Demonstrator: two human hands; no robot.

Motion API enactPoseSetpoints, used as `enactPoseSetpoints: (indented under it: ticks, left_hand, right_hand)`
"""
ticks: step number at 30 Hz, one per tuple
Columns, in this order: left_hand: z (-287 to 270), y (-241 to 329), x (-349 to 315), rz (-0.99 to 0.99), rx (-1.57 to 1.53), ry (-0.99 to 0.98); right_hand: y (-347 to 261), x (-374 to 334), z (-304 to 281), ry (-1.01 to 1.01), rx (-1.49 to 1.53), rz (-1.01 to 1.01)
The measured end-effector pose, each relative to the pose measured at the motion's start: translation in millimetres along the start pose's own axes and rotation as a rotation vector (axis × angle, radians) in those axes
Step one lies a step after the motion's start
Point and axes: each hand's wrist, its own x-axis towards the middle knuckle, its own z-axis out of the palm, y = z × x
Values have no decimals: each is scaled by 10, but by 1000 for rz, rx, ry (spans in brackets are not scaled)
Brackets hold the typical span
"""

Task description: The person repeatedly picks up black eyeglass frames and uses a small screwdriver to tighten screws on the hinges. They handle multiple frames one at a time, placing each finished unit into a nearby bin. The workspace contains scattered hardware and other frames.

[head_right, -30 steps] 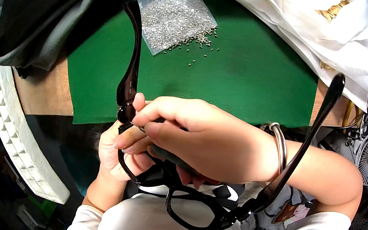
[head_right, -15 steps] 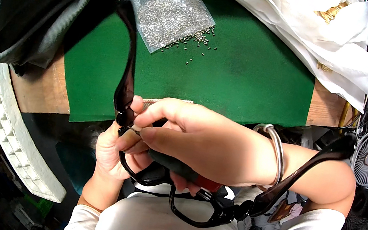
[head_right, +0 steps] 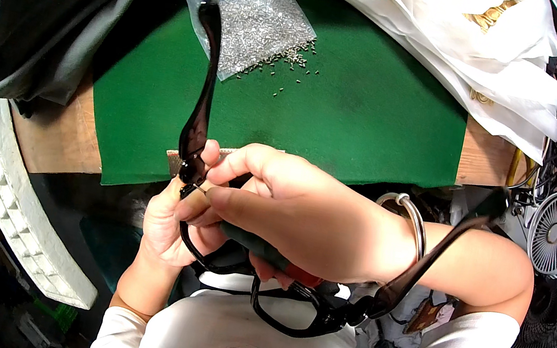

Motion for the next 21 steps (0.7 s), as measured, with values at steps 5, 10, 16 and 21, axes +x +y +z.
enactPoseSetpoints:
  ticks: [5,10,16,21]
  left_hand:
    - [-20,39,-83,97,-116,-214]
    - [182,162,-154,192,-45,-256]
    - [152,240,-188,224,-38,-245]
    - [172,271,-143,204,-35,-223]
  right_hand:
    - [-64,-15,-171,-63,-324,-52]
    - [74,72,-433,339,-754,-331]
    - [88,179,-381,365,-809,-372]
    - [51,170,-346,388,-864,-342]
